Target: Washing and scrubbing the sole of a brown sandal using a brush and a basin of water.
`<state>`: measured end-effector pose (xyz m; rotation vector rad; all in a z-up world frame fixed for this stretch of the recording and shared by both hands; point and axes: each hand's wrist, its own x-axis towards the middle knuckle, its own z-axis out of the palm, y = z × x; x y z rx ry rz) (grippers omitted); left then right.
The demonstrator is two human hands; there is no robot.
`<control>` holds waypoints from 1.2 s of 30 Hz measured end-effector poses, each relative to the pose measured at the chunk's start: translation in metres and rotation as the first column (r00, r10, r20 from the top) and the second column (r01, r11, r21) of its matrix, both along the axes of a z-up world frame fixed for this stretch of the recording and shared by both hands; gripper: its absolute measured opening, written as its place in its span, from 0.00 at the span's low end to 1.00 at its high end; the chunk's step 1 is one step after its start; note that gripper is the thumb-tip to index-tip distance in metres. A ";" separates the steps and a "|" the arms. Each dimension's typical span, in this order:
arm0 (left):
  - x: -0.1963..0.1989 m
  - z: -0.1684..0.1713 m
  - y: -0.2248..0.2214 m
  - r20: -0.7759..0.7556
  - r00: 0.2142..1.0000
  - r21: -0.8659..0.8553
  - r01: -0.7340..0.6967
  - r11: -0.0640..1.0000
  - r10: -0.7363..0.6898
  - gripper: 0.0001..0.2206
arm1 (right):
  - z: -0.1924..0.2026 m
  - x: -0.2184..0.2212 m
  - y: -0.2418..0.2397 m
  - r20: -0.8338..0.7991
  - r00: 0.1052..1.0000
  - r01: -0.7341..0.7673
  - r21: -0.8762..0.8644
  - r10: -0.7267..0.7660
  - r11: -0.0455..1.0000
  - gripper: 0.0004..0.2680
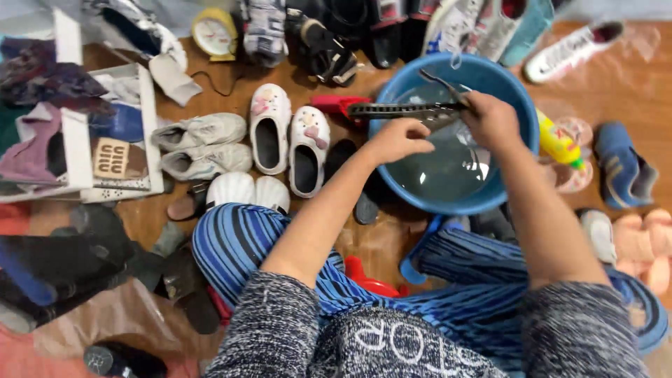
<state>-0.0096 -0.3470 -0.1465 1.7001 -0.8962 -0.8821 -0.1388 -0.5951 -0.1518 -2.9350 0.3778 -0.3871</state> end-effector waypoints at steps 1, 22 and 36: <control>-0.007 -0.016 -0.001 -0.009 1.000 0.004 0.018 1.000 -0.018 0.22 | -0.004 -0.006 0.010 -0.009 1.000 0.018 0.004 -0.018 1.000 0.08; -0.031 -0.074 0.027 -0.202 0.875 0.141 -0.419 0.897 0.441 0.16 | -0.059 -0.039 0.092 -0.343 0.876 0.460 0.385 -0.339 0.800 0.23; -0.008 -0.088 0.025 0.196 0.897 0.162 -0.428 0.889 0.396 0.23 | -0.026 -0.062 0.153 0.030 0.952 0.249 0.504 -0.305 0.827 0.21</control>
